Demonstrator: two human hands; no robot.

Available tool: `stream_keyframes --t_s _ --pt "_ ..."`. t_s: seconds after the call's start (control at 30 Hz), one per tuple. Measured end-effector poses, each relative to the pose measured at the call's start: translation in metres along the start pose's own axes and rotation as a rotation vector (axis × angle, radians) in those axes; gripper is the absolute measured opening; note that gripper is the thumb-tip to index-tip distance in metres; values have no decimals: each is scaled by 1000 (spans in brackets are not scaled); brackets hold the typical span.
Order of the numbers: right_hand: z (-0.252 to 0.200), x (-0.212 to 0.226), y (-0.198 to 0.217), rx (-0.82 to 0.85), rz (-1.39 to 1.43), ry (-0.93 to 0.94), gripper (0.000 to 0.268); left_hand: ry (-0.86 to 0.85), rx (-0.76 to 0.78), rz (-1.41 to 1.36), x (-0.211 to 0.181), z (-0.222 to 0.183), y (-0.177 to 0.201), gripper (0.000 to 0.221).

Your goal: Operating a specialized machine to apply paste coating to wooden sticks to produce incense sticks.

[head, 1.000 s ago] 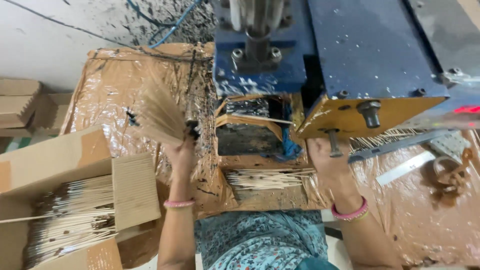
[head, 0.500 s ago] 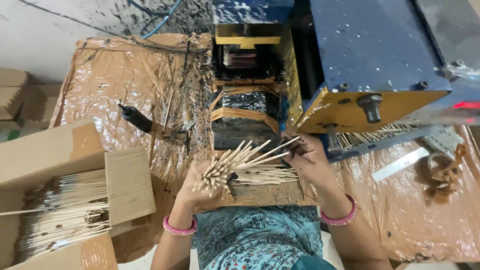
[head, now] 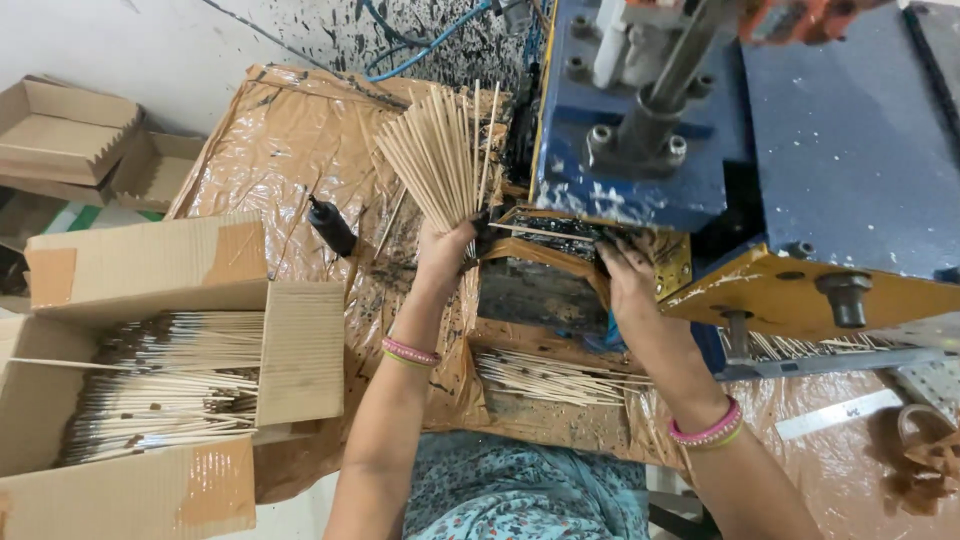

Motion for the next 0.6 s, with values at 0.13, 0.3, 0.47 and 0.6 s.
stream_keyframes --t_s 0.13,0.3,0.47,0.6 --pt "-12 15 22 196 163 -268 40 98 80 -82 -10 -5 -10 25" --pt "45 44 64 389 104 -377 30 153 109 -61 -27 -15 -17 24" --pt "76 121 178 -161 53 145 22 -84 -42 224 -34 -45 -2 13" --pt "-53 30 175 -10 -66 -433 10 29 -138 368 -40 -100 28 21"
Point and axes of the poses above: each hand's wrist, its own z-axis towards the middle knuckle, its own y-axis out of the back of the hand, x = y × z, the point moved 2 cm from there along z, towards the middle knuckle, and after that the axes turned 6 degrees about y, right-handed, at the moved point
